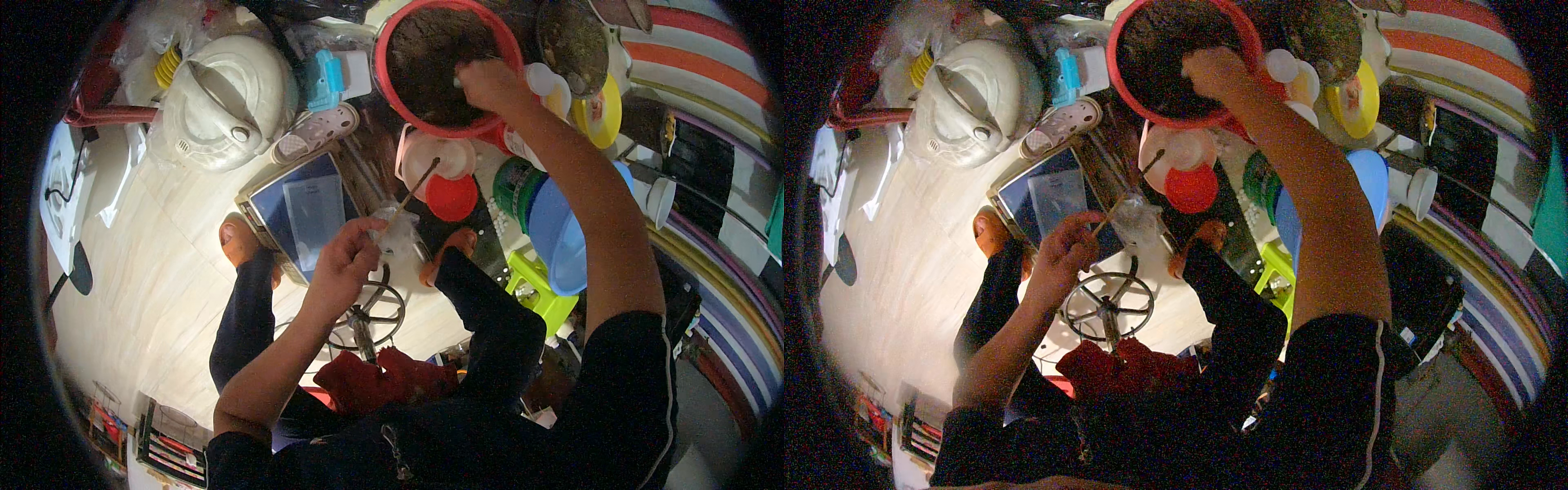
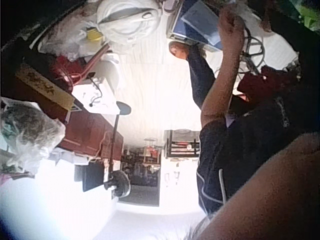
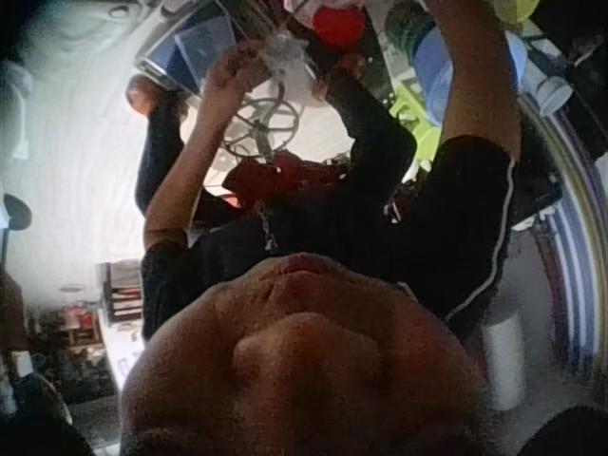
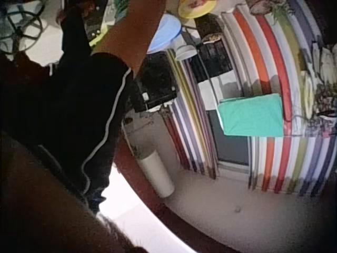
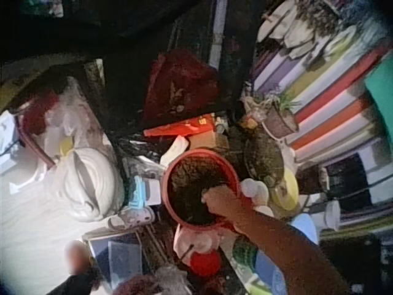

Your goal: The person sits on the floor and mixes soil in a red basin using a small metal trowel. They then use a thin wooden stick to stir the soil further before picking up a pair of scissors.

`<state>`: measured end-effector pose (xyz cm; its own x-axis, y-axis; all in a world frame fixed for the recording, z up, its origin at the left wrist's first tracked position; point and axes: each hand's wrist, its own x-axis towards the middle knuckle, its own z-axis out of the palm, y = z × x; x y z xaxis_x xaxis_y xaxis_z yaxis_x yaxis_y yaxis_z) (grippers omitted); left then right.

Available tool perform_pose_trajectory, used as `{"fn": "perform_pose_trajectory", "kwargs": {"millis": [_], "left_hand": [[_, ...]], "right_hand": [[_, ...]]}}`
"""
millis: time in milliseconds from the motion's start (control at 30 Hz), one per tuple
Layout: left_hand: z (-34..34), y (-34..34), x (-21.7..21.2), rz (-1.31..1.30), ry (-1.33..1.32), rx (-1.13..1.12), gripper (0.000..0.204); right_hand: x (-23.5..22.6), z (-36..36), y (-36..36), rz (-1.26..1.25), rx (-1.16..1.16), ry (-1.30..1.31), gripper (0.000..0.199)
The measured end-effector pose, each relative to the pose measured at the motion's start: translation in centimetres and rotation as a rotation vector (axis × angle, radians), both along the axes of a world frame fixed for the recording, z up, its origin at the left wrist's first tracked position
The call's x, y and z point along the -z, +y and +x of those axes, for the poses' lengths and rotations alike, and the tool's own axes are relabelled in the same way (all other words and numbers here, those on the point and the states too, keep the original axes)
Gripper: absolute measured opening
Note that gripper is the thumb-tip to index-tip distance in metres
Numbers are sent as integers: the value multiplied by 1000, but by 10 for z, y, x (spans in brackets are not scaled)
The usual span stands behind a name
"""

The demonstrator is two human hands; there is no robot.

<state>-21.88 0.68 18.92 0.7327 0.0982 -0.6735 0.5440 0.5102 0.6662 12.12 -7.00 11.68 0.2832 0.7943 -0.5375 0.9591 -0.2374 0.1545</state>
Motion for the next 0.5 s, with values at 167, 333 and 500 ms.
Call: {"fn": "perform_pose_trajectory", "kwargs": {"millis": [167, 333, 500], "left_hand": [[1, 4, -2, 28, 3, 18, 28], [0, 6, -1, 18, 12, -12, 27], [0, 5, -2, 28, 18, -33, 29]], "right_hand": [[-18, -22, -26, -30, 119, 61, 19], [-63, -4, -23, -2, 186, -94, 19], [-67, 28, -8, 87, 78, -216, 19]]}}
